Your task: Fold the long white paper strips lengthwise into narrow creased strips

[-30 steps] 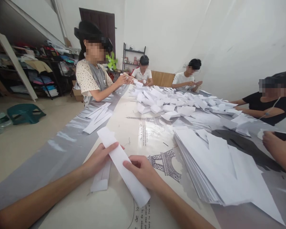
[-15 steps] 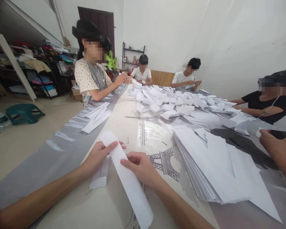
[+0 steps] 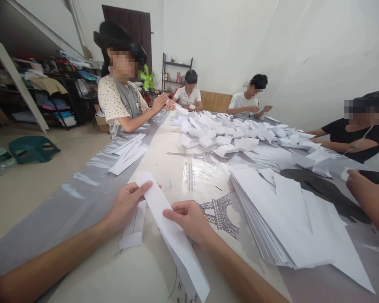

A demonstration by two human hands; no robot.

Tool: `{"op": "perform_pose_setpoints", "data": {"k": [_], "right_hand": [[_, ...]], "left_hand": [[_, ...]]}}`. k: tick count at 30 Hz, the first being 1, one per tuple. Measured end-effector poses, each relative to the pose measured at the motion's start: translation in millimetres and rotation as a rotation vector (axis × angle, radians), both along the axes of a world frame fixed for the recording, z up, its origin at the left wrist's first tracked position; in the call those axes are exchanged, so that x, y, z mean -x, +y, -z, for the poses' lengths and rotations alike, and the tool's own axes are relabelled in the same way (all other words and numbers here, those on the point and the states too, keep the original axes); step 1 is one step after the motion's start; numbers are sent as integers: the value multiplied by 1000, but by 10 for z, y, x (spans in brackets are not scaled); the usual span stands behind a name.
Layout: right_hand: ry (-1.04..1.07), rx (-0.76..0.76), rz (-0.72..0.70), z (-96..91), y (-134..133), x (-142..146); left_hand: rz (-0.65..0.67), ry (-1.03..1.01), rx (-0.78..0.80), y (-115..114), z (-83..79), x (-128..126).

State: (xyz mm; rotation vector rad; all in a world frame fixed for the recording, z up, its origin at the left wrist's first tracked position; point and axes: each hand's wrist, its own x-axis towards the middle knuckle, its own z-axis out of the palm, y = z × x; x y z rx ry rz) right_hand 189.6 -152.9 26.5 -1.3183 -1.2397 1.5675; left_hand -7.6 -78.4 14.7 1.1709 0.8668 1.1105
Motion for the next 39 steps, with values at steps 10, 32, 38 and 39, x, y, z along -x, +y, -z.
{"op": "perform_pose_setpoints", "data": {"k": [10, 32, 38, 39], "right_hand": [[-66, -28, 30, 47, 8, 36], [-106, -19, 42, 34, 36, -25], [-99, -10, 57, 31, 14, -19], [-100, -10, 49, 27, 11, -20]], "left_hand": [[-59, -43, 47, 17, 7, 0], [109, 134, -94, 195, -60, 122], [155, 186, -108, 211, -100, 155], [175, 207, -122, 224, -115, 173]]}}
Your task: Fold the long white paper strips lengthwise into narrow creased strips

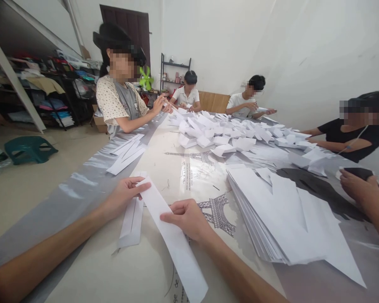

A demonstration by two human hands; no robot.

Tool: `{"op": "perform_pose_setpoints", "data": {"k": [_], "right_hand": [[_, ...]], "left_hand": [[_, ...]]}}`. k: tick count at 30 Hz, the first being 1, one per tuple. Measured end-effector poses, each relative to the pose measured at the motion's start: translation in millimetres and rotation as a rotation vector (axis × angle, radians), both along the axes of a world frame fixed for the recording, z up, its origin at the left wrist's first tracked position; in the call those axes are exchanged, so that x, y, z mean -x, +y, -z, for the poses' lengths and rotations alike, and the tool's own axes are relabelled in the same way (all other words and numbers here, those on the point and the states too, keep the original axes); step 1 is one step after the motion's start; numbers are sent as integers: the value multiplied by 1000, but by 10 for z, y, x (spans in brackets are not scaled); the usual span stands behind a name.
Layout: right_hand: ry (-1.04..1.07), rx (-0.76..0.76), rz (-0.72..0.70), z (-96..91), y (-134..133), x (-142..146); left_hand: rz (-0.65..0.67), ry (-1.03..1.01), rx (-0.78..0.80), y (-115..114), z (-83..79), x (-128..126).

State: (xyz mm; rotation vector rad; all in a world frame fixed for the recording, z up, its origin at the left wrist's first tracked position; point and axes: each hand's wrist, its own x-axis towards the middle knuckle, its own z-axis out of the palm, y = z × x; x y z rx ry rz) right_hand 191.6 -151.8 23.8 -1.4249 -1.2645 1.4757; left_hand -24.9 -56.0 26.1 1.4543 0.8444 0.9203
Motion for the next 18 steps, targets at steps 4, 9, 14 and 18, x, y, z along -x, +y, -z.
{"op": "perform_pose_setpoints", "data": {"k": [4, 9, 14, 18], "right_hand": [[9, 15, -69, -19, -4, -19], [31, 29, -115, -14, 4, -51], [55, 99, -112, -12, 13, -69], [45, 128, -123, -37, 15, -67]], "left_hand": [[89, 99, -16, 48, -50, 67], [96, 132, -6, 58, -65, 88], [123, 128, -9, 65, -71, 103], [157, 157, -5, 96, -58, 133]]}}
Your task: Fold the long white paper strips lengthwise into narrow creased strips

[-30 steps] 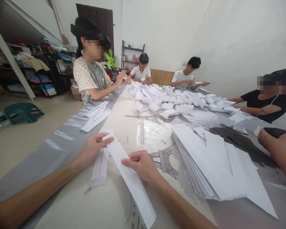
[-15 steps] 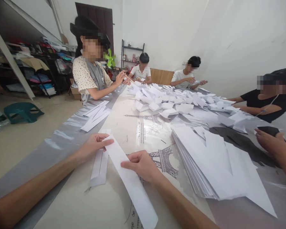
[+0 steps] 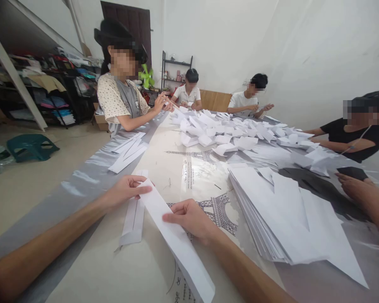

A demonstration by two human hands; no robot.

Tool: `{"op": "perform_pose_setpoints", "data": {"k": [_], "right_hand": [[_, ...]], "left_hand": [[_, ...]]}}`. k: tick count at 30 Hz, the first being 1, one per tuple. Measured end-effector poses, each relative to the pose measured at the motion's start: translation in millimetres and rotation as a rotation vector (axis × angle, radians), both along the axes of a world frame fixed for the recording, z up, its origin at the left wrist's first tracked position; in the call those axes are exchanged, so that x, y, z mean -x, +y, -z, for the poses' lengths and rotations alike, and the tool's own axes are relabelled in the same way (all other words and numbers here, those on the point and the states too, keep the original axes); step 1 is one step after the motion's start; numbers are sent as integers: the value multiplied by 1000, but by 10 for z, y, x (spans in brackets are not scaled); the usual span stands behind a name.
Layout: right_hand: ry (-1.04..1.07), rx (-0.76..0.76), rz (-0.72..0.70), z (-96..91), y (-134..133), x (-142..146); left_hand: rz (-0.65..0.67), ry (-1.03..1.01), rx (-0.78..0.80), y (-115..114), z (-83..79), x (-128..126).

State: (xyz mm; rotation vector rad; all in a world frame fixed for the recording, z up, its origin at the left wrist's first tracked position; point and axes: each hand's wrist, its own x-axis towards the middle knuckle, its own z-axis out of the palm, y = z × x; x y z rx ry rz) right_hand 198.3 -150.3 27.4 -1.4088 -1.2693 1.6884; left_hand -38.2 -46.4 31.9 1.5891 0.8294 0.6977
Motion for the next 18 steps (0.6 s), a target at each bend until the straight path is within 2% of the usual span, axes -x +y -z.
{"op": "perform_pose_setpoints", "data": {"k": [18], "right_hand": [[-32, -29, -19, 15, 2, -19]], "left_hand": [[28, 27, 35, -1, -13, 16]]}}
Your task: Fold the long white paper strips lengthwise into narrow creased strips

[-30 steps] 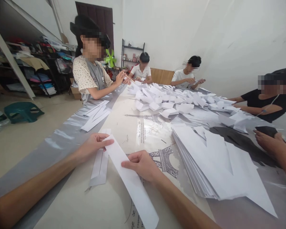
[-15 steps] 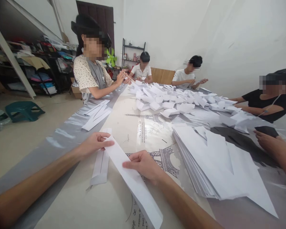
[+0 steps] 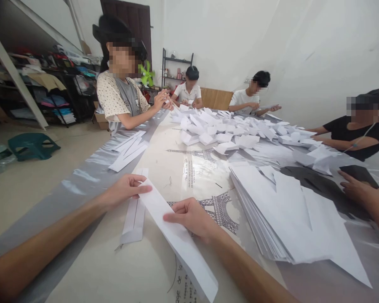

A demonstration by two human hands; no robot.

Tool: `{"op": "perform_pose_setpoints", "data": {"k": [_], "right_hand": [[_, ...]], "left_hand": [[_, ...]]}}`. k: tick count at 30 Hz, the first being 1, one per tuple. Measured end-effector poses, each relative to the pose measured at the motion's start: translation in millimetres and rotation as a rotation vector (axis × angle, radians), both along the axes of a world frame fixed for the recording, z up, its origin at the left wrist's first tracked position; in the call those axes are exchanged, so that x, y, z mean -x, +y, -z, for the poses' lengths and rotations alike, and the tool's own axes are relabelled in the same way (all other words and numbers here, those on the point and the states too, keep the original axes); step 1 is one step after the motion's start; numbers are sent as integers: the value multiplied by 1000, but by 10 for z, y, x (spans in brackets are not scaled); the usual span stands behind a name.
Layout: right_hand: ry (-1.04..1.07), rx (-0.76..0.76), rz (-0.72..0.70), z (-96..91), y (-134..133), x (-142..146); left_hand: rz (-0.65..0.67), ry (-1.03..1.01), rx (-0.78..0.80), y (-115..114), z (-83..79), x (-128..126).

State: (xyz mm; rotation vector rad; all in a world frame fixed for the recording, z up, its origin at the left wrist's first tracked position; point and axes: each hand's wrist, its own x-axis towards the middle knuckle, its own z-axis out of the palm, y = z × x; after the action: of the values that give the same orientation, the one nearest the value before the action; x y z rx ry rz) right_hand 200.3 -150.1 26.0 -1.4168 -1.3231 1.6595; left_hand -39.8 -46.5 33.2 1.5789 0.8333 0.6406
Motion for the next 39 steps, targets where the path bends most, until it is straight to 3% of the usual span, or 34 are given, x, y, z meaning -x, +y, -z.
{"op": "perform_pose_setpoints", "data": {"k": [16, 29, 39], "right_hand": [[-82, 21, -51, -24, 4, -16], [-134, -41, -144, 72, 10, -44], [-142, -36, -151, 38, 20, -51]], "left_hand": [[251, 93, 79, 88, -48, 135], [298, 144, 11, 97, 19, 137], [222, 141, -32, 66, 71, 61]]}}
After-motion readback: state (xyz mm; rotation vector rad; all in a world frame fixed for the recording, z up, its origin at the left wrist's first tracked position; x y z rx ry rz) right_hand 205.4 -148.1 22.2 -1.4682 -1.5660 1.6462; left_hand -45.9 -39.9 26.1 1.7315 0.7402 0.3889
